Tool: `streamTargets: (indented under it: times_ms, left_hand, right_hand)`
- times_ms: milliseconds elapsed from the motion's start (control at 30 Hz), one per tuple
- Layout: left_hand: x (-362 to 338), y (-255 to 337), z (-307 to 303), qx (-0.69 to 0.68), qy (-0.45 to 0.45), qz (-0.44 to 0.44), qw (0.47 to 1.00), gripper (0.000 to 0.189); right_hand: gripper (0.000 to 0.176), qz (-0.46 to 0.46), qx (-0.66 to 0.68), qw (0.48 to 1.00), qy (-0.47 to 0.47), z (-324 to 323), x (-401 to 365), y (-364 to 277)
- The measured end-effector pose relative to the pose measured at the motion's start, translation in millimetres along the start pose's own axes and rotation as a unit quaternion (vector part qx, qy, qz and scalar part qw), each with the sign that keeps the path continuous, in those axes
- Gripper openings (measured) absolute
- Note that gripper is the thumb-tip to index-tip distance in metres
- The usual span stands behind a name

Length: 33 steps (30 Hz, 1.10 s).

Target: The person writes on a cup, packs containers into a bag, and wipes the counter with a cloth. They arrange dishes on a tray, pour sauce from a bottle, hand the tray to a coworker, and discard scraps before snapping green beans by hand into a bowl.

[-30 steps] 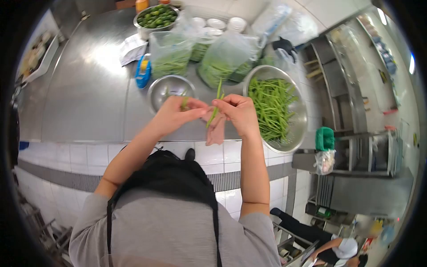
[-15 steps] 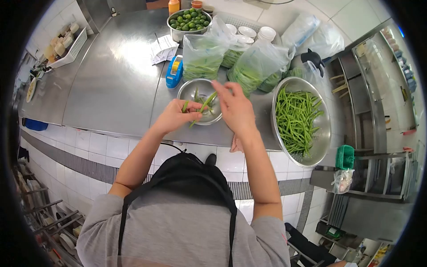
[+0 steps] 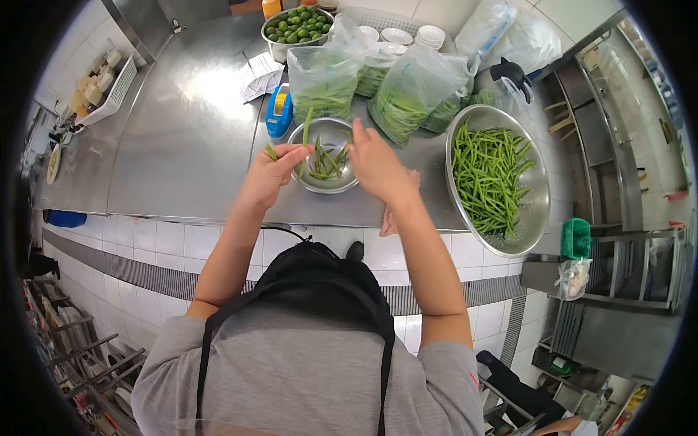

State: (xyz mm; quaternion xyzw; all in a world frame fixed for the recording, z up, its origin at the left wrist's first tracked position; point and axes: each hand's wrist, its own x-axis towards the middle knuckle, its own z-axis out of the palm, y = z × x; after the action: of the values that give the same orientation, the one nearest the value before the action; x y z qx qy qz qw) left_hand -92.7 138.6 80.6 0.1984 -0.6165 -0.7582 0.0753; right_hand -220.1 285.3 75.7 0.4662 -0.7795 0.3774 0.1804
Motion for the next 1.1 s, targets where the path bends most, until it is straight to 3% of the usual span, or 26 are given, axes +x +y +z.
streamTargets:
  times_ms: [133,200,233,300,333,367,400,500,533,567,633,700,767,800,867,900,933,1000,1067,1100]
  left_hand:
    - [3,-4,4,-0.073,0.056,0.017,0.996,0.021]
    - [3,-2,10,-0.083,0.065,0.037,0.994,0.021]
    - [3,-2,14,-0.094,0.072,0.060,0.991,0.021]
    - [2,-3,14,-0.100,0.080,0.068,0.989,0.021]
    - [2,-3,14,-0.106,0.090,0.079,0.987,0.021]
    - [1,-4,14,-0.108,0.078,0.078,0.988,0.021]
    - [0,-5,13,-0.199,0.065,0.075,0.975,0.020]
    - [7,-19,1,-0.347,0.043,0.062,0.935,0.018]
    - [10,-20,0,-0.403,0.049,0.059,0.912,0.016]
    - [11,-22,2,-0.405,0.039,0.056,0.912,0.016]
    - [10,-17,7,-0.381,0.104,0.048,0.917,0.012]
    - [11,-18,4,-0.387,0.068,0.048,0.918,0.011]
    - [9,-25,-6,-0.401,-0.024,0.050,0.914,0.010]
    - [9,-27,-12,-0.404,-0.025,0.048,0.913,0.010]
    - [12,-29,-21,-0.442,-0.160,0.051,0.881,0.013]
    - [11,-28,-19,-0.444,-0.162,0.053,0.880,0.013]
    - [8,-24,-14,-0.394,-0.150,0.043,0.906,0.017]
    - [4,-11,4,-0.346,-0.139,0.035,0.927,0.022]
    - [-2,6,34,-0.251,0.001,-0.090,0.964,0.031]
    - [-1,5,39,-0.253,0.002,-0.087,0.964,0.031]
  right_hand:
    - [0.022,0.089,0.150,0.982,-0.078,-9,-6,-26]
    - [0.016,0.243,0.258,0.889,-0.290,-19,-5,-46]
    - [0.016,0.247,0.256,0.889,-0.287,-14,-7,-46]
    - [0.014,0.228,0.314,0.906,-0.167,-3,-14,-45]
    - [0.014,0.232,0.307,0.909,-0.162,0,-15,-46]
    - [0.012,0.234,0.347,0.904,-0.091,3,-15,-47]
    - [0.010,0.234,0.383,0.894,-0.017,3,-15,-48]
    - [0.008,0.188,0.330,0.922,0.078,3,-12,-51]
    - [0.009,0.165,0.214,0.963,0.018,0,-12,-48]
    - [0.009,0.167,0.206,0.964,0.023,7,-21,-37]
    - [0.009,0.072,-0.085,0.990,-0.080,12,-27,-28]
    - [0.012,0.176,-0.089,0.978,-0.067,-27,-21,-24]
    - [0.014,0.203,-0.070,0.976,0.045,-73,-25,20]
    - [0.017,0.241,-0.159,0.957,0.025,-108,-15,25]
    - [0.019,0.342,-0.288,0.889,-0.095,-153,-21,69]
    - [0.020,0.375,-0.341,0.847,-0.157,-164,-31,90]
    - [0.020,0.373,-0.345,0.847,-0.155,-167,-44,109]
    - [0.025,0.387,-0.311,0.830,-0.256,-168,-66,141]
    - [0.027,0.393,-0.244,0.853,-0.242,-176,-71,145]
    - [0.029,0.397,-0.172,0.872,-0.229,-178,-71,147]
